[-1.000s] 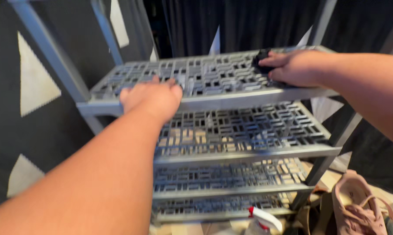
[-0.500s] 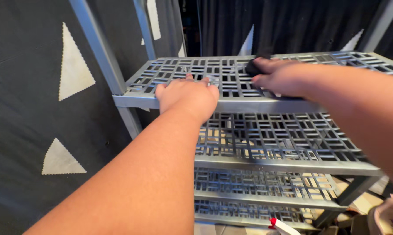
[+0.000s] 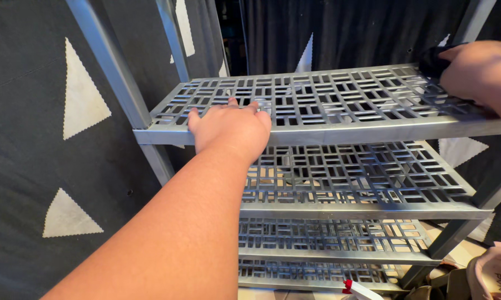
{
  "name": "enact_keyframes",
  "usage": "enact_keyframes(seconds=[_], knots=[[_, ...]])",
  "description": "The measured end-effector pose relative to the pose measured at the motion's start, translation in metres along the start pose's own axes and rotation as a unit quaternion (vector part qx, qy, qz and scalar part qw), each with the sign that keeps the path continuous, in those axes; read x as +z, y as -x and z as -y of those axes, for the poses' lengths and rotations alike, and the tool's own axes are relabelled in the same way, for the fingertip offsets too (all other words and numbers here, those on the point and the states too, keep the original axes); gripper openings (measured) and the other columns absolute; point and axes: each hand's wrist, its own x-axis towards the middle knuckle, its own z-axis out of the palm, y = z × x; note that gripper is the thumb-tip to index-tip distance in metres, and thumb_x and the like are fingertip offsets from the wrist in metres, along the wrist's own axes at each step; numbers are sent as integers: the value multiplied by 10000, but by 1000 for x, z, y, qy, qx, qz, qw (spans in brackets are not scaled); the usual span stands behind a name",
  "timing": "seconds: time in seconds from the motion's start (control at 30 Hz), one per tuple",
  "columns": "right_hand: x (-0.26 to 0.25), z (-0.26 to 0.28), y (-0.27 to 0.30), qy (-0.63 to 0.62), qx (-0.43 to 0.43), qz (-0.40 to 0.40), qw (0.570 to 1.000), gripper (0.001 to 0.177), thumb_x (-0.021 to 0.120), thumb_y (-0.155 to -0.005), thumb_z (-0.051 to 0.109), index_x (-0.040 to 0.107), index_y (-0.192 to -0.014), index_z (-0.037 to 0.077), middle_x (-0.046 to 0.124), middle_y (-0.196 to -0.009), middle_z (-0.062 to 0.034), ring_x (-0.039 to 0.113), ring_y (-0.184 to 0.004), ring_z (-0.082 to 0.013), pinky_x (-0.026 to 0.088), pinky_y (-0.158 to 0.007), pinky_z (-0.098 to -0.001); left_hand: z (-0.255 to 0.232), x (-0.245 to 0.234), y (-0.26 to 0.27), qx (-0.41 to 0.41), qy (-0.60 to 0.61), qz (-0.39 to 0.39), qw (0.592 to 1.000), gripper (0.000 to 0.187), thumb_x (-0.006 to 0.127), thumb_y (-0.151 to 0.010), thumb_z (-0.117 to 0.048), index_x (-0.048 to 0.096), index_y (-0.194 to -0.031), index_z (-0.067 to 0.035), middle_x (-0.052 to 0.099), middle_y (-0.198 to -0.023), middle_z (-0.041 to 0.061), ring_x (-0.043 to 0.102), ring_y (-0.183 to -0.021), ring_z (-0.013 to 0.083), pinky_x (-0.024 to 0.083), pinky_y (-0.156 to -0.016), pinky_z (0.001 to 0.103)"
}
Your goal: The person cleans a metal shoe rack by spraying it with a cleaning solution and wiping it with a cloth. They move shoes aside to access the rack and wipe each shelf systematically.
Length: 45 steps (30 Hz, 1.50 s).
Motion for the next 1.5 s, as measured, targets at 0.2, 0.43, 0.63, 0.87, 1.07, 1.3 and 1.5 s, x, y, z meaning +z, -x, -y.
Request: enact_keyframes(seconds=[0.2,0.43,0.63,0.87,1.07,1.3,1.5], knots=[[-25,66,56,-37,-134,4,990,611,717,-929,361,568,-1520,389,716,-1299,-124,714,-1068,-337,569,-913,-462,-4,-5,3,1,17,7,1000,547,267,-981,-402,503,-1473,-356,339,-1621,9,447,-1392,234,116,-1196,614],[-53,191,177,-293,-307,110,899,453,684,-917,255,675,-1347,397,773,-1198,-55,721,-1047,-203,548,-931,-365,-5,-5,2,0,-2,20,1000,535,268,-998,-405,540,-1457,-351,382,-1613,17,468,-1391,234,168,-1191,599],[-55,168,165,-140,-237,134,952,544,674,-943,127,682,-1382,447,766,-1115,-143,729,-942,-301,575,-869,-407,0,-3,1,4,-3,4,1000,557,257,-979,-423,502,-1475,-356,392,-1591,19,470,-1370,228,199,-1171,586],[-55,71,113,-30,-79,-8,996,633,679,-870,63,724,-1350,473,763,-1217,-83,769,-891,-281,607,-802,-403,0,0,-2,3,-4,1,1000,557,253,-984,-387,491,-1486,-355,362,-1613,16,496,-1344,238,213,-1164,572],[-47,75,113,-74,-48,54,995,656,641,-935,159,543,-1521,437,750,-1214,-145,722,-966,-303,599,-802,-460,-2,2,-4,4,-10,5,1000,553,253,-993,-389,493,-1489,-348,359,-1619,26,534,-1308,235,264,-1120,556],[-52,177,178,-148,-337,43,929,565,661,-883,178,607,-1408,380,714,-1283,-58,718,-1064,-291,546,-948,-400,2,2,-2,5,-14,6,1000,542,284,-1012,-407,516,-1496,-341,402,-1621,28,523,-1344,226,289,-1118,541],[-55,170,188,-181,-401,15,898,601,628,-766,6,742,-1252,341,735,-1245,-41,698,-1094,-257,525,-971,-361,1,1,-5,-11,13,-8,1000,622,315,-966,-414,344,-1578,-308,386,-1606,5,514,-1333,197,308,-1076,509]])
